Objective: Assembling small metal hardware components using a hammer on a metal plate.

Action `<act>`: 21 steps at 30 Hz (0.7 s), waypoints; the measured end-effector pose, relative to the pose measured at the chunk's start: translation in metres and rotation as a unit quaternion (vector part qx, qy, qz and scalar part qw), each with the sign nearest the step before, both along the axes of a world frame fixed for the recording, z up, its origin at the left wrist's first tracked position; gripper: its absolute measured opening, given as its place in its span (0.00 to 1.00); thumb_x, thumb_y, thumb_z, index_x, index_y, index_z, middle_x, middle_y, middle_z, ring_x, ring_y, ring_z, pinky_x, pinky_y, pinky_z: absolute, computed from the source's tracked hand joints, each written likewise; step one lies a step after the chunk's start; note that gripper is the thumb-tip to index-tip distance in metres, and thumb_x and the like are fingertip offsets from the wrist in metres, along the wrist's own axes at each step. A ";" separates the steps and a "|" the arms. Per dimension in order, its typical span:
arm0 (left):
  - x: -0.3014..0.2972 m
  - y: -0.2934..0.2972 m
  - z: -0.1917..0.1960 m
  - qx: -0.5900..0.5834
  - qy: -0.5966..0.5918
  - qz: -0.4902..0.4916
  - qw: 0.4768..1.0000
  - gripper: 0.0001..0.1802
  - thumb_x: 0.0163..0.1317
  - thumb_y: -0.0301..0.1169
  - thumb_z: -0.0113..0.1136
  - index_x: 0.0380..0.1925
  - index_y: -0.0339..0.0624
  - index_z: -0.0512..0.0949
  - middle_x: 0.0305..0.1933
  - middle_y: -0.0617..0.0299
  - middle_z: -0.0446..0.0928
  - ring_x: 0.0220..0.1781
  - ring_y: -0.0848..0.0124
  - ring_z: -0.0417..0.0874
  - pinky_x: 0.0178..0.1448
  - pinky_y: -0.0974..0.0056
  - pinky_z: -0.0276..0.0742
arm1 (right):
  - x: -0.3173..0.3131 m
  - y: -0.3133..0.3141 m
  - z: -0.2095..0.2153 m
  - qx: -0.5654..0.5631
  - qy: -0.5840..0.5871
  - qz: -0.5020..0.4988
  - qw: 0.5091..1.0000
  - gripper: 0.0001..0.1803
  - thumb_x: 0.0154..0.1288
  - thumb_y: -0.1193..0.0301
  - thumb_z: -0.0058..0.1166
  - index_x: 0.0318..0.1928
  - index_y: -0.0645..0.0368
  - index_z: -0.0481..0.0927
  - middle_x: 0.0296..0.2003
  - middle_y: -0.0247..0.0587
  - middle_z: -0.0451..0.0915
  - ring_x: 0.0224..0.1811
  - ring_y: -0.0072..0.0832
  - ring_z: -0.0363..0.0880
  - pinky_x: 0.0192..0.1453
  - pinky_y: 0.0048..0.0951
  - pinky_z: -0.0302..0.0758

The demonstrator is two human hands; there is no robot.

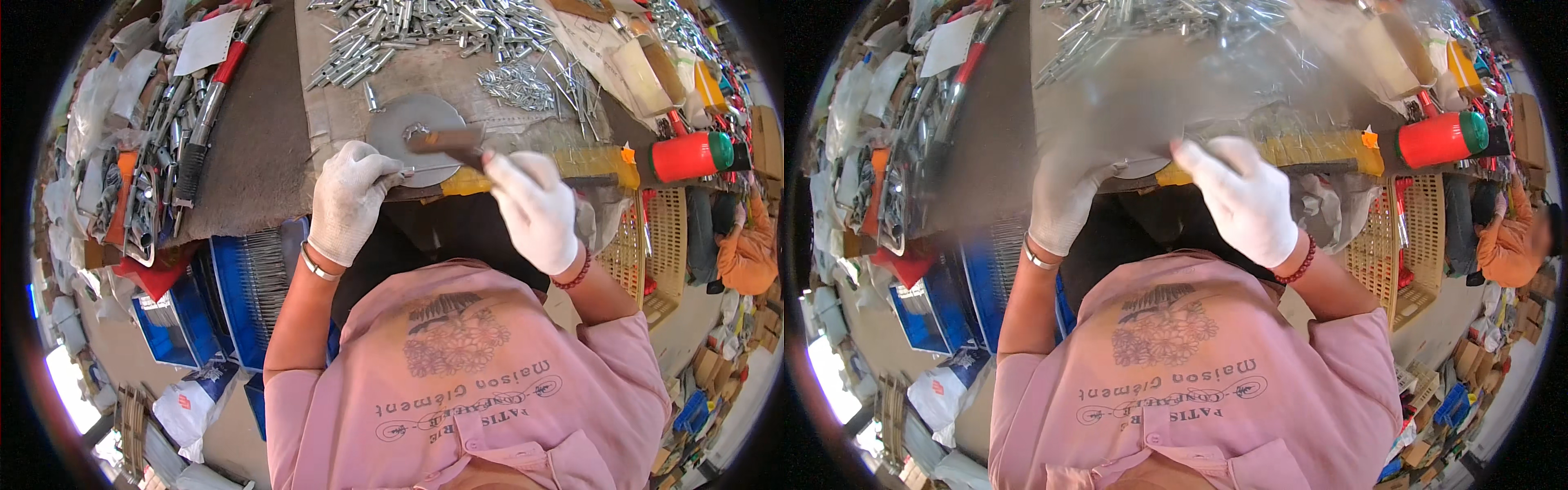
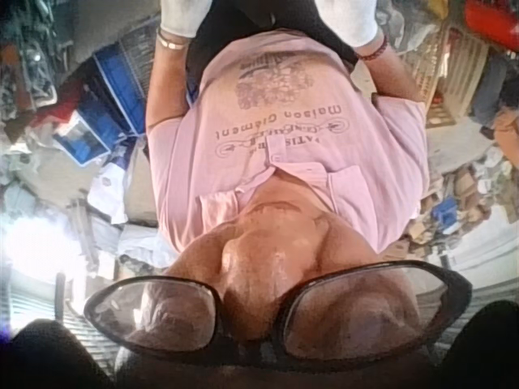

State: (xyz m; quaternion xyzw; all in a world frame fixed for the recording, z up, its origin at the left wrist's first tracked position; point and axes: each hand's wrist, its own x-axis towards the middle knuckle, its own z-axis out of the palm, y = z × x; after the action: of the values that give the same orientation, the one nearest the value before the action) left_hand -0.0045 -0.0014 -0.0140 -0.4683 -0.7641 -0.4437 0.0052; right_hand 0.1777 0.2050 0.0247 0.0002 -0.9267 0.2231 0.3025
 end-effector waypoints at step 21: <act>0.011 0.005 -0.031 0.041 0.009 0.040 0.998 0.06 0.51 0.32 0.78 0.26 0.49 0.87 0.38 0.55 0.80 0.42 0.52 0.84 0.44 0.49 0.80 | -0.035 0.012 -0.017 -0.009 -0.224 0.030 0.974 0.09 0.68 0.76 0.66 0.44 0.62 0.78 0.42 0.47 0.78 0.41 0.46 0.82 0.47 0.45 0.77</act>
State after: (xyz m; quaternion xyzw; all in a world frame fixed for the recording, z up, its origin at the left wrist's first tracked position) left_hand 0.0063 0.0035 -0.0450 -0.4405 -0.7635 -0.4697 0.0485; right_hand 0.1423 0.2168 0.0078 -0.0249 -0.9685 0.2345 0.0805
